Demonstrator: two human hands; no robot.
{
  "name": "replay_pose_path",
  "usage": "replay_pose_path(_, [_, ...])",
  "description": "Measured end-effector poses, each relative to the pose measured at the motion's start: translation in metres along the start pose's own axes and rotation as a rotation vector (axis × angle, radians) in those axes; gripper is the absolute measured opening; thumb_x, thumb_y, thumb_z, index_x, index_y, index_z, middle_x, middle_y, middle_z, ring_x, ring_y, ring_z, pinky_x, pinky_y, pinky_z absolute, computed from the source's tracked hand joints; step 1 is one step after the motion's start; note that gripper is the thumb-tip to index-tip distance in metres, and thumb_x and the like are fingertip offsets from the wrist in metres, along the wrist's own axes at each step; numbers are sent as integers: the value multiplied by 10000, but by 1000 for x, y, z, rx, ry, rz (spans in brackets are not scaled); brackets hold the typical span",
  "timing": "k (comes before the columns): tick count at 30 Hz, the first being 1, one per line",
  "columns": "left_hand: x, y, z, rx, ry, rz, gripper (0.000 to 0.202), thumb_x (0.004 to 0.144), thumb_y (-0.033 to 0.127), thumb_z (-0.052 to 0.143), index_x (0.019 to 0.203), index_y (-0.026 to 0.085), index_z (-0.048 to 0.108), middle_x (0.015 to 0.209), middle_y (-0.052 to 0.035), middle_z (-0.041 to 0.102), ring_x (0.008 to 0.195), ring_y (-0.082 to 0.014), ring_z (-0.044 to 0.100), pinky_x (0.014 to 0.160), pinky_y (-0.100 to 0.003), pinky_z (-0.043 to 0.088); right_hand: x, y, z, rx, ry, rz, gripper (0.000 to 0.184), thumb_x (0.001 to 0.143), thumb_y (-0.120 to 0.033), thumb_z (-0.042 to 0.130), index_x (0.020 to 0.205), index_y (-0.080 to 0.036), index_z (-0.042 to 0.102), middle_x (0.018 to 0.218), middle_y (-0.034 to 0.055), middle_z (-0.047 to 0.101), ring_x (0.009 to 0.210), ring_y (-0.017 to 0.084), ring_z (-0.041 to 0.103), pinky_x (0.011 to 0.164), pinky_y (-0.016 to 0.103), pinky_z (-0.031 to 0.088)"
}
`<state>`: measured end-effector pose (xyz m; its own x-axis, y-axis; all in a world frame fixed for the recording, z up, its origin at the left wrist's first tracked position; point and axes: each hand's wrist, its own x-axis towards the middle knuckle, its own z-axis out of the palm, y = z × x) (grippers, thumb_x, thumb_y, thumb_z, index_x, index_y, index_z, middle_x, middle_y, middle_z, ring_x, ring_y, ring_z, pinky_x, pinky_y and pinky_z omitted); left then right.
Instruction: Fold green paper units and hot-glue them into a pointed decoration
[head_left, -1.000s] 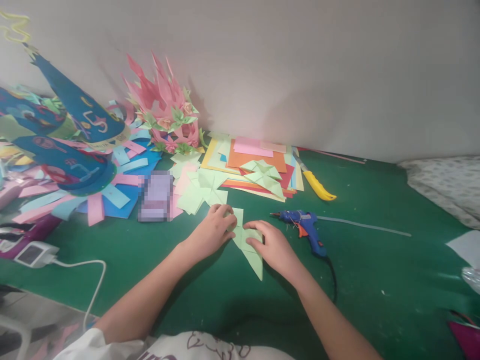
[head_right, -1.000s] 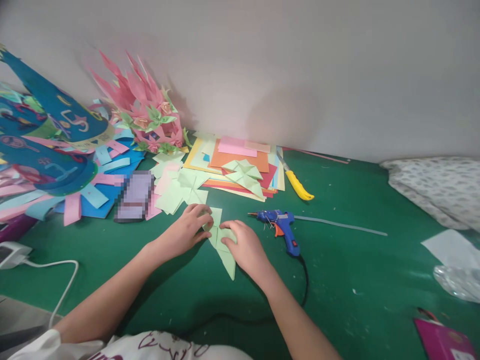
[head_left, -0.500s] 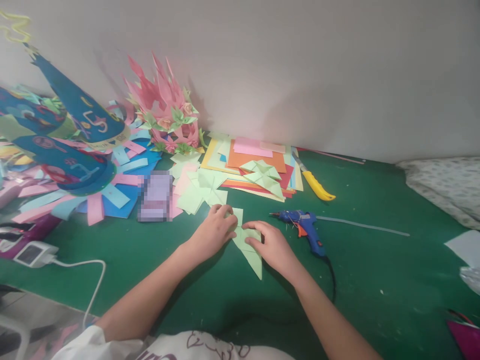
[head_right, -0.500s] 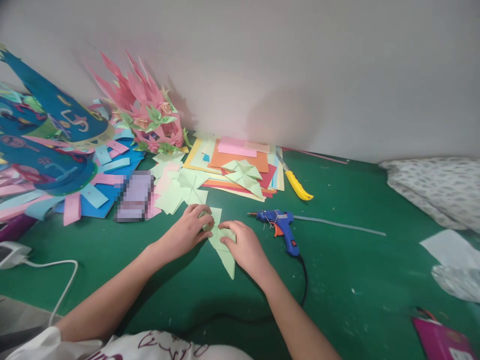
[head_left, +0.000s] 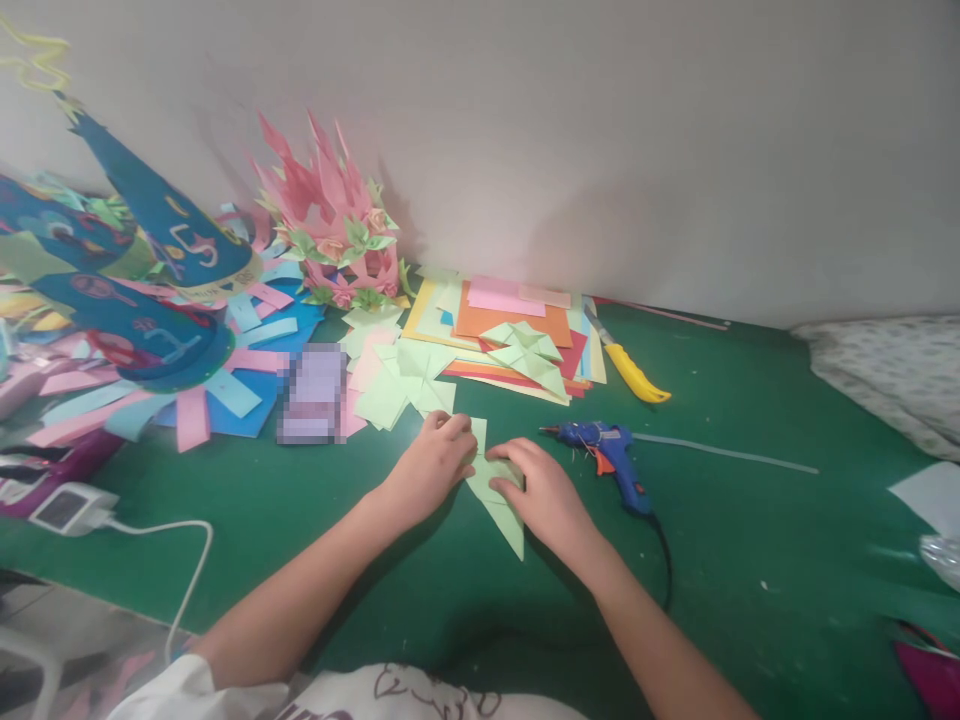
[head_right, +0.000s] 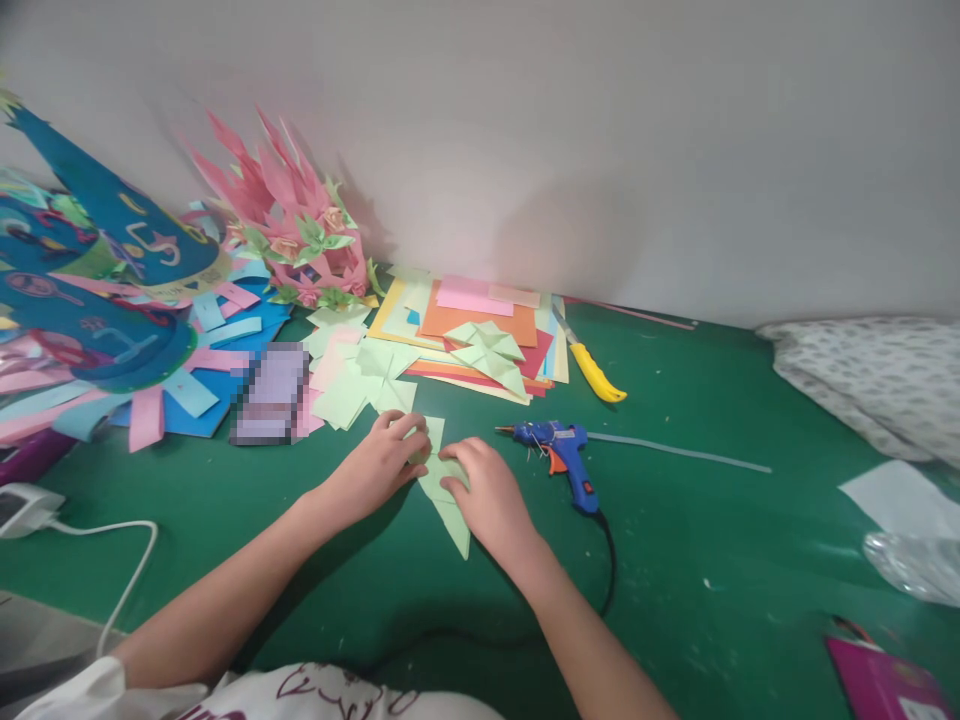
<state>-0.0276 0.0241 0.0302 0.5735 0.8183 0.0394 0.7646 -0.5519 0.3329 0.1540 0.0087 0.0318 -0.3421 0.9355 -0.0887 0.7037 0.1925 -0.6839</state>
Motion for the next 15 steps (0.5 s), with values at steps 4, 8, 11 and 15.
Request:
replay_pose_path(4, [2, 1, -3, 28, -18, 25, 68, 841, 196, 574, 802, 163, 529, 877, -54, 522, 909, -235, 457, 826, -379, 383, -6, -2, 1, -228, 106, -151, 149, 788, -138, 597, 879, -236, 662, 996, 70, 580, 958, 257, 506, 818, 404, 427])
replay_pose_path(8, [2, -3, -3, 3, -27, 70, 156, 878, 98, 443, 764, 163, 527, 824, -43, 522, 876, -213, 471, 833, -378, 369, -13, -1, 4, -258, 10, -208, 230, 892, -152, 455, 929, -229, 668, 854, 59, 601, 814, 212, 524, 706, 339, 448])
replay_pose_path(11, [2, -9, -1, -64, -18, 77, 235, 865, 34, 388, 738, 160, 542, 819, -45, 523, 884, -198, 477, 830, -356, 376, -17, 1, 10, -301, -7, -191, 278, 932, -168, 385, 964, -225, 655, 857, 53, 598, 803, 195, 535, 681, 304, 445])
replay_pose_path(15, [2, -12, 0, -94, -15, 61, 211, 875, 80, 437, 731, 163, 567, 804, -42, 539, 896, -199, 481, 825, -352, 390, -20, 0, 17, -379, -2, -187, 310, 943, -159, 347, 948, -200, 655, 862, 67, 595, 809, 205, 533, 670, 310, 438])
